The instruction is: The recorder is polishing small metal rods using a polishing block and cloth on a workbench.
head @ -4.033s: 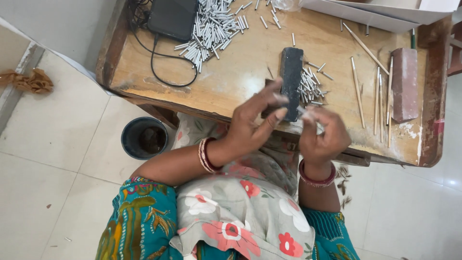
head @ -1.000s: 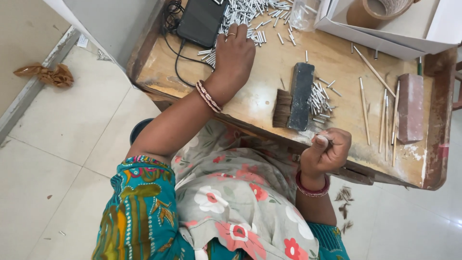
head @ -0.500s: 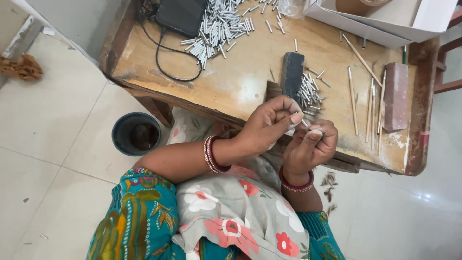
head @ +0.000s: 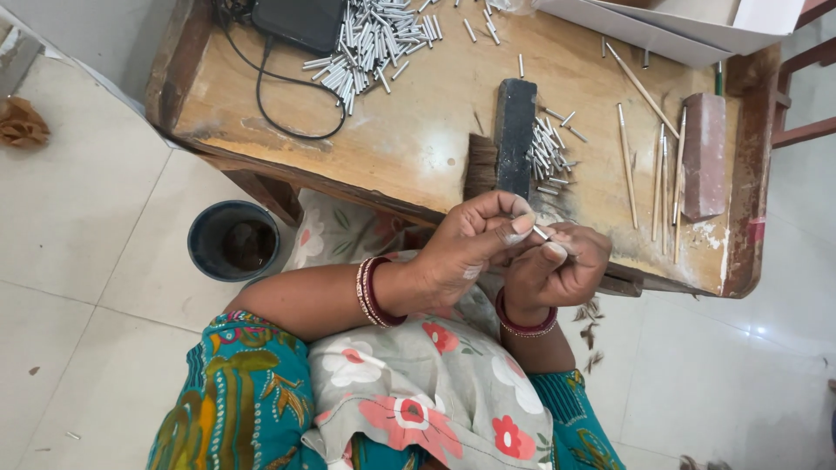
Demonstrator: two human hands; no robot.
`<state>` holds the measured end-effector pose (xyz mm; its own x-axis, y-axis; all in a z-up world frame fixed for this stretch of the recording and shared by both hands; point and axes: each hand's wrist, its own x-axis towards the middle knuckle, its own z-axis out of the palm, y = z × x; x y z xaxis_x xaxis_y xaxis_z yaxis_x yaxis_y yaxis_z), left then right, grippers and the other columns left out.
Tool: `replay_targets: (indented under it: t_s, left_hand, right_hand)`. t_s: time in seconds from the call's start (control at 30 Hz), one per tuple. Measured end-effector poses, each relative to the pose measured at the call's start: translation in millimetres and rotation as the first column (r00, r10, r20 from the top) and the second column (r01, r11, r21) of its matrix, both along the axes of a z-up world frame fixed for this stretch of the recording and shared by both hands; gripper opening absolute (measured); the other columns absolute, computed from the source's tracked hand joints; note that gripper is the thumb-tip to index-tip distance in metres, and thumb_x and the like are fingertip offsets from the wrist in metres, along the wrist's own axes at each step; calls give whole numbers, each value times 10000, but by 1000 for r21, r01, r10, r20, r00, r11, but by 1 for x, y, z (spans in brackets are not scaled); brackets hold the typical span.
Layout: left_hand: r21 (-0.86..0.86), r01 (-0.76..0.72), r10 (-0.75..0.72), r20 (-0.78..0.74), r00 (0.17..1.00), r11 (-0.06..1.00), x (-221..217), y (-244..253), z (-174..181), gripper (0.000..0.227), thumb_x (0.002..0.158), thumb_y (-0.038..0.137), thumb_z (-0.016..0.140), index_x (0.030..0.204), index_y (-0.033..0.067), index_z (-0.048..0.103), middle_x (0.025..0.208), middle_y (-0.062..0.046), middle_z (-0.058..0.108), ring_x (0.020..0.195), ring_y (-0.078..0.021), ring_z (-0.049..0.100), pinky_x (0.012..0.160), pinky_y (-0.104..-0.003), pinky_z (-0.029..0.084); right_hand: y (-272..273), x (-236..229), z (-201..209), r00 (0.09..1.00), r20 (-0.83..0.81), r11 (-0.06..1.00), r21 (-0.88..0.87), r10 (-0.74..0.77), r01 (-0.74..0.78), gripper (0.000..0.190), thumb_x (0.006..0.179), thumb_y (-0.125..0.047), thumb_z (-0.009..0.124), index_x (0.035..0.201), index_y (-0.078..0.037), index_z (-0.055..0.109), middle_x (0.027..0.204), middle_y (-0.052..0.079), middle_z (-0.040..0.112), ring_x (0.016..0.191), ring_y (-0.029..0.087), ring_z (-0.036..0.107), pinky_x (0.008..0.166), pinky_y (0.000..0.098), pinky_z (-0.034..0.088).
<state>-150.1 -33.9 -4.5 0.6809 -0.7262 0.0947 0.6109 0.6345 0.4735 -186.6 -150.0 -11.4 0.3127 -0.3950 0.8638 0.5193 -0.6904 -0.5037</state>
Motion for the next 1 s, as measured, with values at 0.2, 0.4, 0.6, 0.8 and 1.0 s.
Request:
replay_targets:
  t_s: [0.2, 0.4, 0.6, 0.8, 1.0]
  left_hand:
    - [68, -66, 58, 110, 992, 995, 0, 12, 12, 176, 1058, 174, 647, 1165, 41, 600, 1068, -54, 720, 969, -79, 672, 797, -253, 545]
    - [23, -264, 240, 344, 908, 964, 1, 14, 17, 117, 1085, 86, 608, 1172, 11, 583, 1291, -78, 671, 1247, -114, 593, 1050, -291, 505]
    - [-6, -259, 244, 364, 899, 966, -6, 11, 3, 93, 1105, 68, 617, 1166, 3, 589, 1180, -55, 655, 1398, -158, 569, 1135, -317, 479]
    - [60, -222, 197, 282, 939, 973, -9, 20, 14, 119, 1049, 86, 656, 1110, -8, 615, 1199, -80, 701, 1233, -145, 624, 1018, -329, 536]
    - [67, -283, 245, 339, 908, 957, -6, 13, -1, 112, 1072, 80, 664, 1116, -19, 637, 1178, -108, 717, 1225, -151, 640, 1044, -324, 531]
  right_hand:
    - [-18, -21, 28, 993, -58, 915, -397, -102, 71, 266, 1082, -244, 684, 1015, -4, 590, 956, 116, 613, 798, 238, 635, 669, 317, 525]
    - [-14, -26, 51, 966, -245, 945, -289, 80, -151, 350, 892, -238, 830, 1035, 42, 675, 1008, 164, 688, 907, 243, 699, 730, 299, 560]
    - [-21, -34, 32, 976, -198, 977, -173, 90, -125, 165, 935, 2, 853, 965, 2, 690, 935, 166, 720, 791, 202, 717, 713, 279, 573]
    - [-12, -33, 39, 942, -215, 963, -28, 257, -269, 254, 860, -31, 838, 1022, 27, 651, 988, 172, 711, 891, 196, 716, 795, 290, 593]
    - [-17, -28, 28, 955, -267, 984, -82, 133, -160, 121, 892, 56, 821, 940, 19, 716, 940, 185, 737, 789, 169, 722, 677, 236, 580]
